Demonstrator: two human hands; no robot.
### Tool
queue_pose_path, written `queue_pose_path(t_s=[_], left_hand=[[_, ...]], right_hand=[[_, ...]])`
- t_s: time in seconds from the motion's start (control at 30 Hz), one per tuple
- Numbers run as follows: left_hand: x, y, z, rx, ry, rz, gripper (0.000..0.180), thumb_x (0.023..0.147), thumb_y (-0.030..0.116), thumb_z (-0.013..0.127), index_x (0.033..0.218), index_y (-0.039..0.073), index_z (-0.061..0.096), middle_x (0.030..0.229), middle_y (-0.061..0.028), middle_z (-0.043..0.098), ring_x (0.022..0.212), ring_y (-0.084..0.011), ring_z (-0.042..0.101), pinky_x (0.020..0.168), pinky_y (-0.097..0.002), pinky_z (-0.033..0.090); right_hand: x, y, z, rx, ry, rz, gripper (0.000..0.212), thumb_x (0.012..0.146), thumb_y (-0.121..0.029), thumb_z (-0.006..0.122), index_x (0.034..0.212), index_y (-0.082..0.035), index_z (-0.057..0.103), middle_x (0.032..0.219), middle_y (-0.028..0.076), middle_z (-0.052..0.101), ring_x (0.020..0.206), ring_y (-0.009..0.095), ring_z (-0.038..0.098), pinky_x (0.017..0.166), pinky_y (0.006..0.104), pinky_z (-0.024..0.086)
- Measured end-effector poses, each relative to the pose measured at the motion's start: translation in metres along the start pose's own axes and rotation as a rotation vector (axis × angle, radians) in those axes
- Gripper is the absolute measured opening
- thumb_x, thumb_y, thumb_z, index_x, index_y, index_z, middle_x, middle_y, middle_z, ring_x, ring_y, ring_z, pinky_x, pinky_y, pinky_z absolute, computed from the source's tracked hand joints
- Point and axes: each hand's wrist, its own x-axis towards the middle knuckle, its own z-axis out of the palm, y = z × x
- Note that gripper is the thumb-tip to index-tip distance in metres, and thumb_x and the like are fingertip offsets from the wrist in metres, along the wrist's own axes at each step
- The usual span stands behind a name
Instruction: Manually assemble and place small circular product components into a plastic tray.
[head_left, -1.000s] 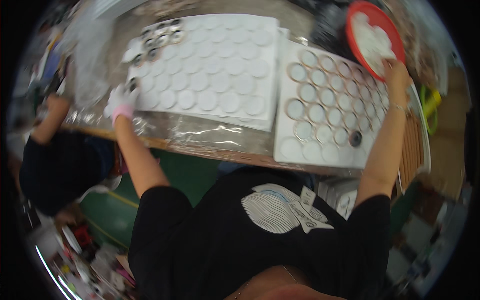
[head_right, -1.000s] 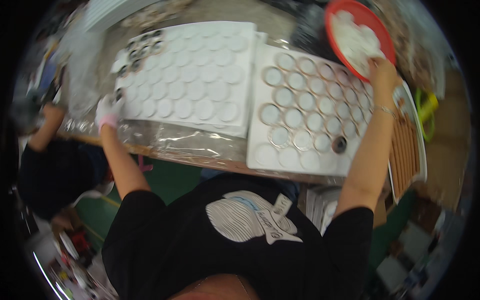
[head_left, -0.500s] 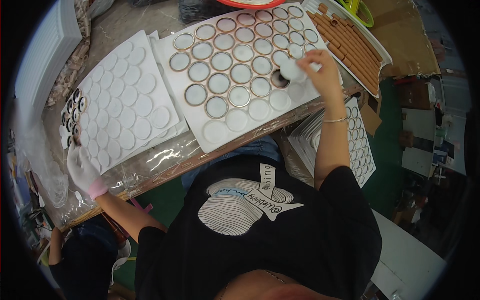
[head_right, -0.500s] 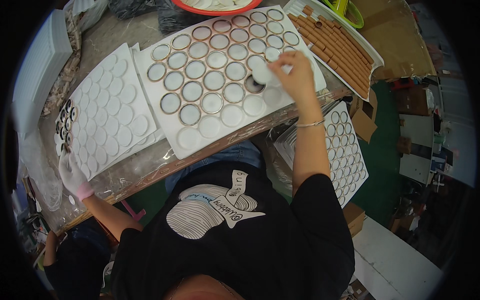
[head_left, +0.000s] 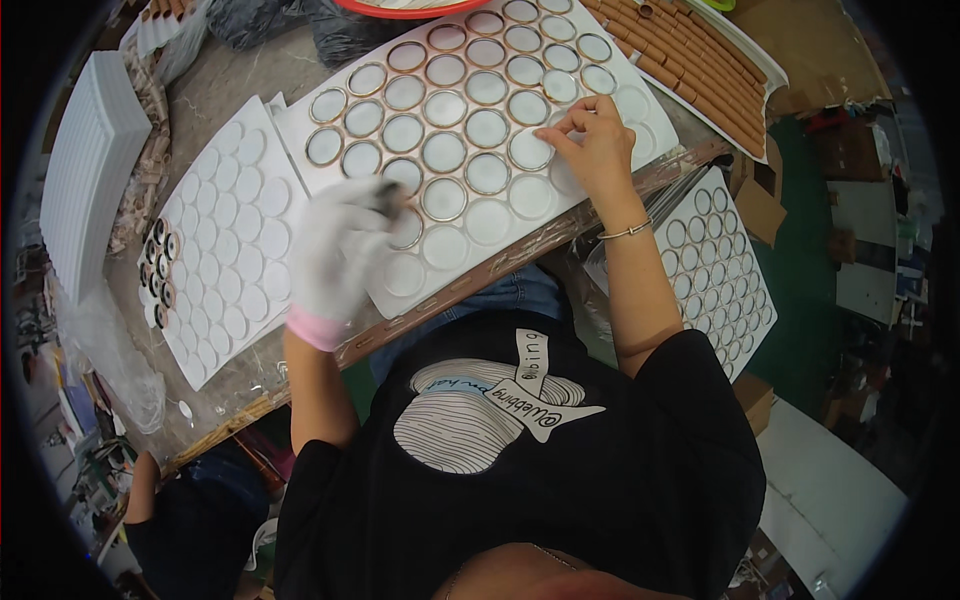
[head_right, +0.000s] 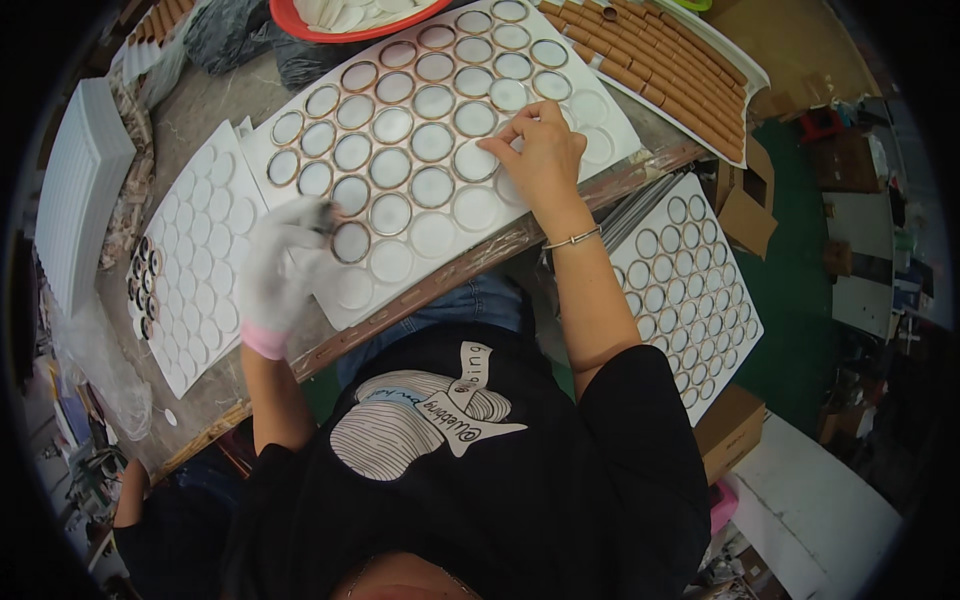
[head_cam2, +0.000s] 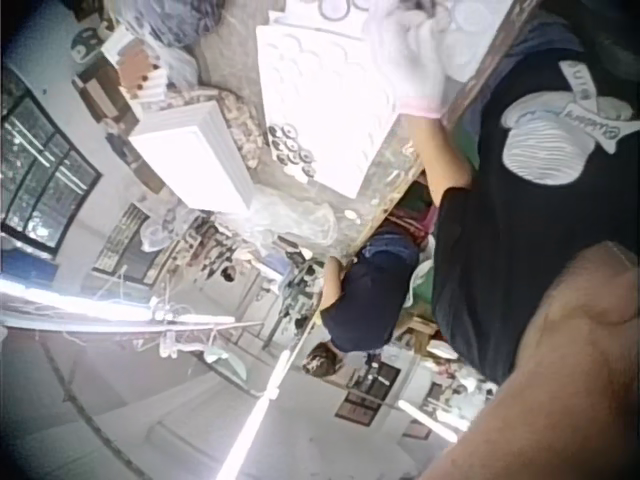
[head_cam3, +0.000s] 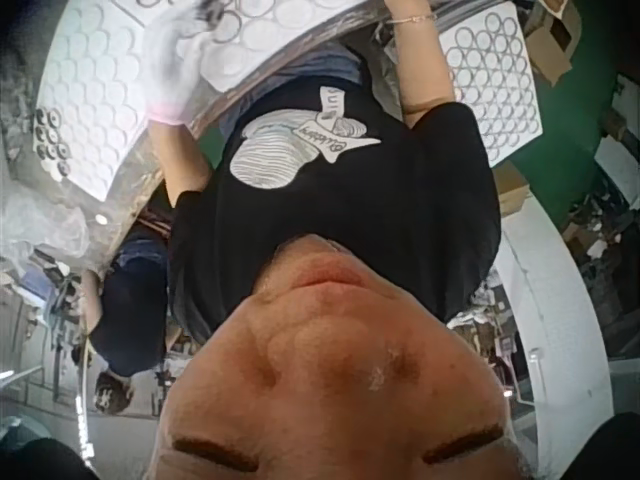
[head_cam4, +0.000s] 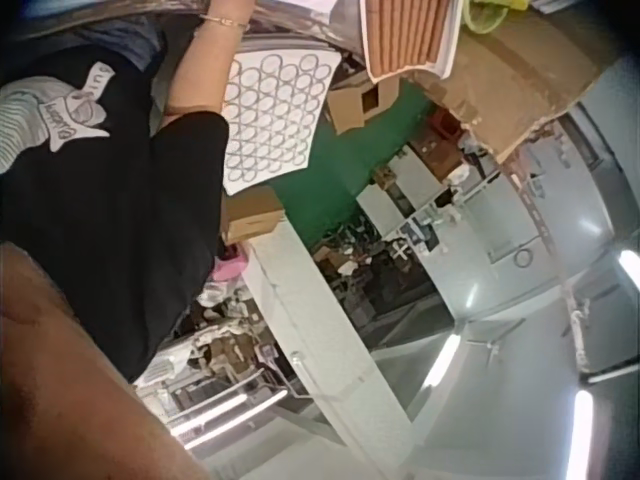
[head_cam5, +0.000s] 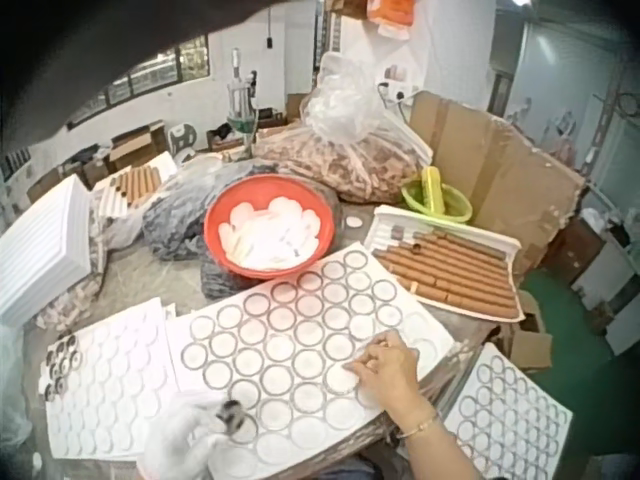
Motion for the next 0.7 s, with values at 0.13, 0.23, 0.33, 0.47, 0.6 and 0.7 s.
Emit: queue_pose_path(t_s=[0.13, 0.23, 0.33, 0.47, 0.6, 0.7], left_hand=[[0.044, 0.039, 0.060, 0.141, -0.511, 0.243, 0.025, 0.081, 0.008, 0.066, 0.103, 0.001, 0.055, 0.139, -0.0226, 0.046, 0.133, -0.0408, 0.041, 0.110, -0.0464, 0.034], [0.077, 0.027, 0.097, 0.453, -0.606, 0.369, 0.034, 0.082, 0.015, 0.065, 0.110, 0.001, 0.053, 0.144, -0.0244, 0.040, 0.140, -0.0401, 0.031, 0.116, -0.0477, 0.024], [0.087, 0.033, 0.104, 0.519, -0.756, 0.301, 0.032, 0.083, 0.014, 0.062, 0.111, 0.002, 0.053, 0.141, -0.0241, 0.041, 0.139, -0.0382, 0.031, 0.116, -0.0448, 0.023], [0.103, 0.035, 0.100, 0.506, -0.938, 0.276, 0.031, 0.082, 0.009, 0.060, 0.111, 0.001, 0.053, 0.128, -0.0228, 0.048, 0.126, -0.0368, 0.045, 0.111, -0.0446, 0.030], [0.104, 0.021, 0.092, 0.336, -0.814, 0.301, 0.030, 0.083, 0.009, 0.060, 0.111, -0.001, 0.053, 0.117, -0.0226, 0.051, 0.114, -0.0365, 0.051, 0.105, -0.0434, 0.036], [0.099, 0.018, 0.065, -0.086, -0.855, -0.054, 0.023, 0.091, 0.014, 0.059, 0.107, -0.002, 0.053, 0.115, -0.0184, 0.053, 0.110, -0.0304, 0.054, 0.101, -0.0404, 0.039]], right_hand=[[-0.001, 0.001, 0.004, -0.024, -0.014, -0.002, 0.028, 0.070, -0.037, 0.083, 0.072, -0.011, 0.071, 0.098, 0.001, 0.060, 0.089, 0.022, 0.059, 0.075, 0.0411, 0.036], [0.001, 0.006, 0.002, -0.020, -0.037, 0.034, 0.030, 0.070, -0.038, 0.082, 0.072, -0.011, 0.071, 0.099, 0.003, 0.060, 0.089, 0.022, 0.059, 0.076, 0.0410, 0.037], [0.001, 0.010, 0.003, 0.031, -0.055, -0.012, 0.030, 0.072, -0.037, 0.081, 0.072, -0.009, 0.070, 0.100, 0.005, 0.060, 0.081, 0.023, 0.061, 0.073, 0.0400, 0.042], [0.010, 0.018, -0.008, 0.245, 0.123, 0.015, 0.028, 0.078, -0.030, 0.077, 0.079, -0.005, 0.067, 0.095, 0.008, 0.060, 0.069, 0.023, 0.061, 0.065, 0.0375, 0.048], [-0.001, 0.012, -0.053, 0.252, 0.159, -0.115, 0.018, 0.089, -0.022, 0.066, 0.087, -0.003, 0.065, 0.098, 0.010, 0.064, 0.080, 0.027, 0.063, 0.073, 0.0398, 0.048], [-0.032, -0.011, -0.056, 0.113, -0.113, -0.282, 0.017, 0.093, -0.020, 0.059, 0.097, -0.005, 0.065, 0.104, 0.011, 0.067, 0.104, 0.029, 0.059, 0.088, 0.0470, 0.042]])
